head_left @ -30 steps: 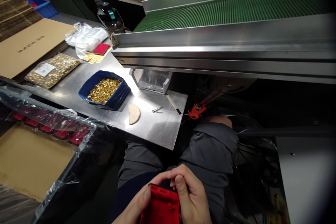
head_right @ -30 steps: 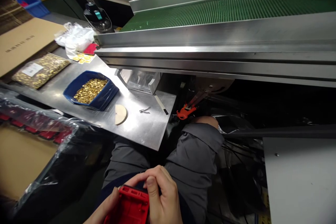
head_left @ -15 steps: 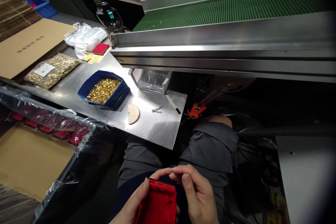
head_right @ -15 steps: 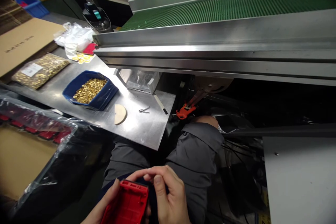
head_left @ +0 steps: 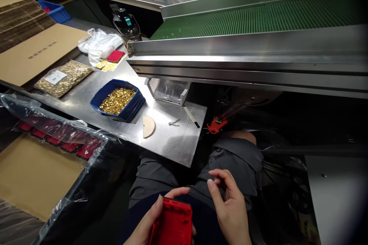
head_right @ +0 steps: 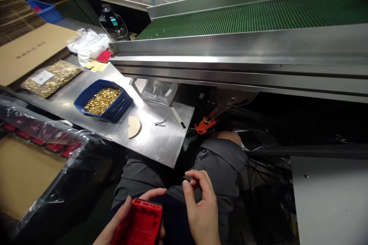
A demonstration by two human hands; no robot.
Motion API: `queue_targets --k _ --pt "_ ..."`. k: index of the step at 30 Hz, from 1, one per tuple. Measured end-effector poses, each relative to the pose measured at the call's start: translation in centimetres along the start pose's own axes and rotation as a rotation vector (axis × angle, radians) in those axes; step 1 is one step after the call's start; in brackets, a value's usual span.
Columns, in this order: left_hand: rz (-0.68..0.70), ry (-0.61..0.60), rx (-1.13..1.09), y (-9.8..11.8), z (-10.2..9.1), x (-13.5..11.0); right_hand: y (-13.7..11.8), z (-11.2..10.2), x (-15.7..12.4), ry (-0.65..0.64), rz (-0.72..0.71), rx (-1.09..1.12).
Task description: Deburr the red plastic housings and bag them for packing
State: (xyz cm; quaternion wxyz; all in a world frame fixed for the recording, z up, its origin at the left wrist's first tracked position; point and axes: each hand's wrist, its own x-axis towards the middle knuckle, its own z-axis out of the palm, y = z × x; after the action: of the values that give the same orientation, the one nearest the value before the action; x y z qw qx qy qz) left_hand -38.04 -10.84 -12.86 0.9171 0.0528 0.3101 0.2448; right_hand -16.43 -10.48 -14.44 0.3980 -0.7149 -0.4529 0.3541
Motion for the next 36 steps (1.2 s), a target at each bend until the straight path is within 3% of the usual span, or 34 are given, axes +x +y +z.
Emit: queue_targets --k 6,9,11,14,17,21,24,29,36 --pt "0.047 -0.043 -0.11 0.1 -0.3 0.3 0.6 -0.5 0.9 0.016 0.202 0.09" --pt "0.05 -0.06 -0.133 0.2 -0.2 0.2 0.6 -1.0 2.0 0.008 0.177 -0.002" --pt "0.055 -0.081 -0.139 0.3 -0.1 0.1 0.0 -0.6 3.3 -0.067 0.096 -0.096" --pt "0.054 -0.113 -0.152 0.2 -0.1 0.0 -1.8 2.1 6.5 -0.205 -0.133 -0.271" --pt "0.042 -0.111 -0.179 0.3 -0.1 -0.1 -3.7 6.5 10.8 -0.249 -0.342 -0.408" --pt "0.024 -0.069 -0.243 0.6 -0.4 -0.7 -5.2 11.2 16.0 -0.283 -0.421 -0.495" --pt "0.013 -0.037 -0.291 0.8 -0.7 -1.3 -5.4 12.2 17.6 -0.317 -0.426 -0.524" --pt "0.014 0.006 -0.358 0.5 -1.1 -1.3 -5.2 9.5 15.0 -0.319 -0.372 -0.428" --pt "-0.018 0.144 -0.35 0.7 0.2 -0.8 -6.6 2.0 4.6 -0.504 -0.083 0.017"
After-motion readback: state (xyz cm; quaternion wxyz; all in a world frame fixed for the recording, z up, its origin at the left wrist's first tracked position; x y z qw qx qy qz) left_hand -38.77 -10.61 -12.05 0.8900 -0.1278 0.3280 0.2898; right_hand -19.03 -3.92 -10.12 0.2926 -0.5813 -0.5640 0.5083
